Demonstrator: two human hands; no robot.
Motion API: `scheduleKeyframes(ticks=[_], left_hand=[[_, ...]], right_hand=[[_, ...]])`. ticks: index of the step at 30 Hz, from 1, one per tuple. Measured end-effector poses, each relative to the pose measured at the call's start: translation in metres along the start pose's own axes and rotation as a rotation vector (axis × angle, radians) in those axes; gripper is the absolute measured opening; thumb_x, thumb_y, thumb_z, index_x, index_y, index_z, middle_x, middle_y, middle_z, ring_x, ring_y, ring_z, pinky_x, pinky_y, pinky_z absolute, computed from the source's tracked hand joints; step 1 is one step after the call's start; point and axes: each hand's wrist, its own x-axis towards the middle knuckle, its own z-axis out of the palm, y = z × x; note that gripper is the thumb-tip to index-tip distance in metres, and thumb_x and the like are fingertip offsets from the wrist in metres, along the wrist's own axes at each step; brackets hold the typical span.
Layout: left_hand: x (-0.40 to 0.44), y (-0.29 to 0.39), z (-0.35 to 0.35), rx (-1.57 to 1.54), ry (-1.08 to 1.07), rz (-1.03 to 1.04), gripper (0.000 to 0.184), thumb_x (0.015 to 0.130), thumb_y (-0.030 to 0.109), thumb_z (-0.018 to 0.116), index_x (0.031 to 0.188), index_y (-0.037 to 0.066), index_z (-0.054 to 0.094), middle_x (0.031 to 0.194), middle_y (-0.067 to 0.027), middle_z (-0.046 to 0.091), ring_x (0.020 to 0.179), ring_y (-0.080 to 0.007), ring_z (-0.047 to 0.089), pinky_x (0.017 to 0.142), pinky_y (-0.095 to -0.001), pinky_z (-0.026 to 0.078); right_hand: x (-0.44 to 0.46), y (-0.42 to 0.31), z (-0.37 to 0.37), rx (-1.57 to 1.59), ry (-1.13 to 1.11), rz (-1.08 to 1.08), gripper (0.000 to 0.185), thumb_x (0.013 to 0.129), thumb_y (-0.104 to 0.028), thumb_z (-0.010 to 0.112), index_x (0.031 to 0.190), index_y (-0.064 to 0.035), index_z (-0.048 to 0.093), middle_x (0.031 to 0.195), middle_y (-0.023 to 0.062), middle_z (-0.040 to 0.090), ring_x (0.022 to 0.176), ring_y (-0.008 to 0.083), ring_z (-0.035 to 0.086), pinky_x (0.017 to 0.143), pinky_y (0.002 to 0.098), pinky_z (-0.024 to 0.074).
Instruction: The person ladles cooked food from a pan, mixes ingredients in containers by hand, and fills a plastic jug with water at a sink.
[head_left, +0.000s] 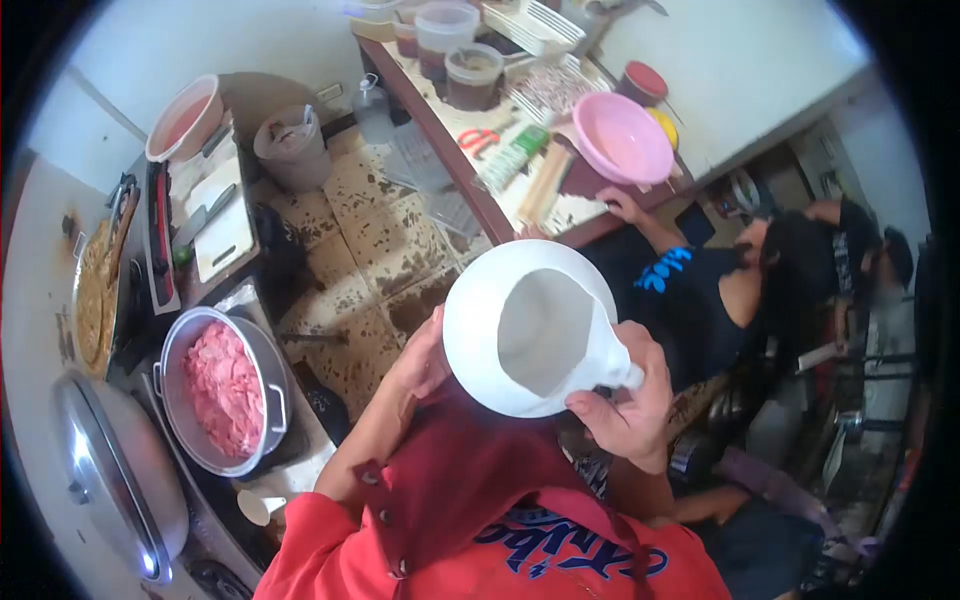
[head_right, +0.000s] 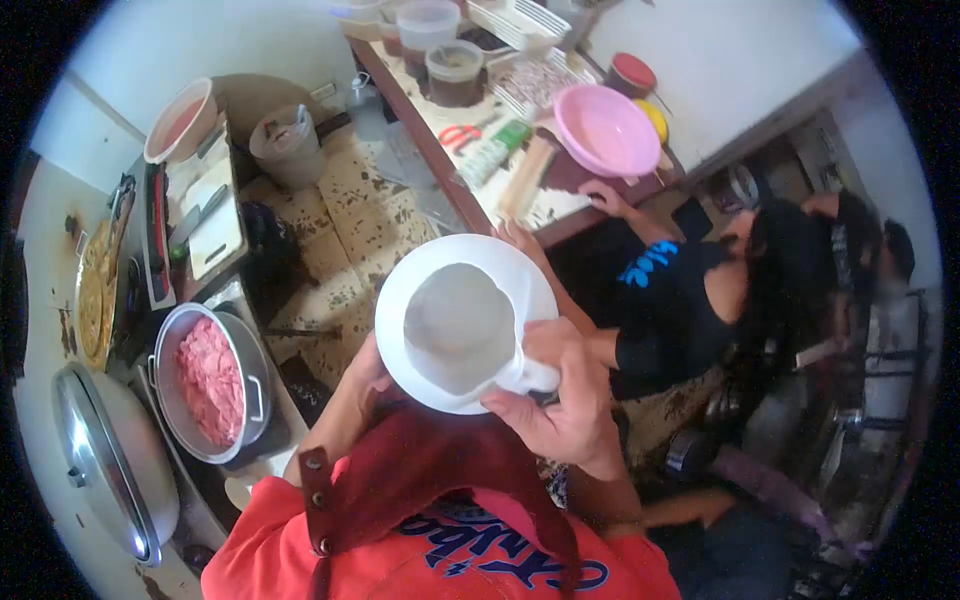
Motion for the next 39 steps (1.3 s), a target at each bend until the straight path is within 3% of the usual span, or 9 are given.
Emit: scheduleKeyframes(ticks=[1,7,14,18,21,27,31,34,39], left_hand=[[0.000,0.016,-0.001,0.027,0.038,0.027,0.068,0.088,0.054,0.044,0.134,0.007,0.032,0.128,-0.0086,0.046,0.115,-0.0236,0.047,0.091,-0.0420,0.043],[0.023,0.095,-0.014,0.146,0.180,0.158,0.066,0.090,0.057,0.034,0.133,0.007,0.033,0.120,-0.0114,0.053,0.099,-0.0245,0.059,0.066,-0.0373,0.055],[0.090,0.173,-0.061,0.267,0.207,-0.083,0.063,0.092,0.055,0.032,0.130,0.005,0.039,0.119,-0.0126,0.054,0.099,-0.0261,0.059,0.073,-0.0385,0.053],[0.131,0.243,-0.101,0.487,0.394,-0.059,0.045,0.093,0.038,0.044,0.124,0.005,0.044,0.117,-0.0129,0.055,0.101,-0.0266,0.057,0.079,-0.0381,0.050],[0.146,0.306,-0.121,0.500,0.536,0.000,0.037,0.093,0.030,0.048,0.120,0.005,0.046,0.108,-0.0111,0.057,0.099,-0.0240,0.058,0.079,-0.0347,0.048],[0.185,0.387,-0.194,0.628,0.750,-0.066,0.035,0.091,0.026,0.052,0.119,0.005,0.046,0.099,-0.0081,0.059,0.092,-0.0193,0.058,0.073,-0.0315,0.048],[0.237,0.429,-0.269,0.840,0.617,-0.273,0.033,0.087,0.023,0.058,0.112,0.002,0.052,0.092,-0.0084,0.061,0.082,-0.0153,0.058,0.070,-0.0296,0.047],[0.285,0.481,-0.284,1.302,0.453,-0.068,0.032,0.086,0.020,0.059,0.110,0.000,0.054,0.082,-0.0068,0.061,0.076,-0.0133,0.057,0.067,-0.0272,0.047],[0.351,0.585,-0.310,1.267,0.362,-0.168,0.034,0.085,0.017,0.059,0.112,-0.002,0.053,0.090,-0.0114,0.062,0.081,-0.0164,0.058,0.071,-0.0285,0.047]], right_hand=[[0.013,0.015,0.008,-0.004,-0.088,-0.063,0.053,0.080,-0.033,0.068,0.107,0.0046,0.044,0.100,0.0127,0.054,0.084,0.0168,0.051,0.074,0.0279,0.0408],[0.091,0.068,0.072,0.125,0.086,-0.121,0.046,0.091,-0.040,0.049,0.102,0.0051,0.045,0.077,0.0049,0.052,0.064,0.0079,0.046,0.059,0.0216,0.0377],[0.218,0.132,0.111,0.175,0.190,0.061,0.039,0.092,-0.033,0.049,0.090,0.0052,0.050,0.061,-0.0008,0.046,0.050,0.0051,0.039,0.047,0.0188,0.0323],[0.293,0.165,0.116,0.077,0.166,0.046,0.036,0.092,-0.031,0.050,0.091,0.0044,0.054,0.062,0.0002,0.051,0.053,0.0046,0.044,0.050,0.0190,0.0353],[0.342,0.187,0.110,0.018,0.072,0.156,0.027,0.090,-0.021,0.053,0.095,0.0051,0.055,0.068,0.0108,0.058,0.061,0.0133,0.056,0.056,0.0266,0.0431],[0.436,0.245,0.126,-0.312,0.103,0.356,0.022,0.090,-0.017,0.051,0.099,0.0022,0.055,0.073,0.0218,0.058,0.062,0.0318,0.060,0.056,0.0351,0.0446],[0.488,0.283,0.144,-0.584,0.091,0.576,0.028,0.090,-0.025,0.048,0.086,0.0021,0.052,0.075,0.0276,0.056,0.071,0.0420,0.057,0.061,0.0448,0.0429],[0.516,0.312,0.156,-0.768,0.010,0.735,0.034,0.090,-0.030,0.047,0.080,0.0026,0.050,0.075,0.0275,0.056,0.075,0.0441,0.055,0.065,0.0493,0.0413],[0.545,0.343,0.162,-0.879,-0.067,0.908,0.037,0.089,-0.033,0.046,0.082,0.0035,0.051,0.079,0.0277,0.057,0.078,0.0446,0.055,0.069,0.0498,0.0414]])
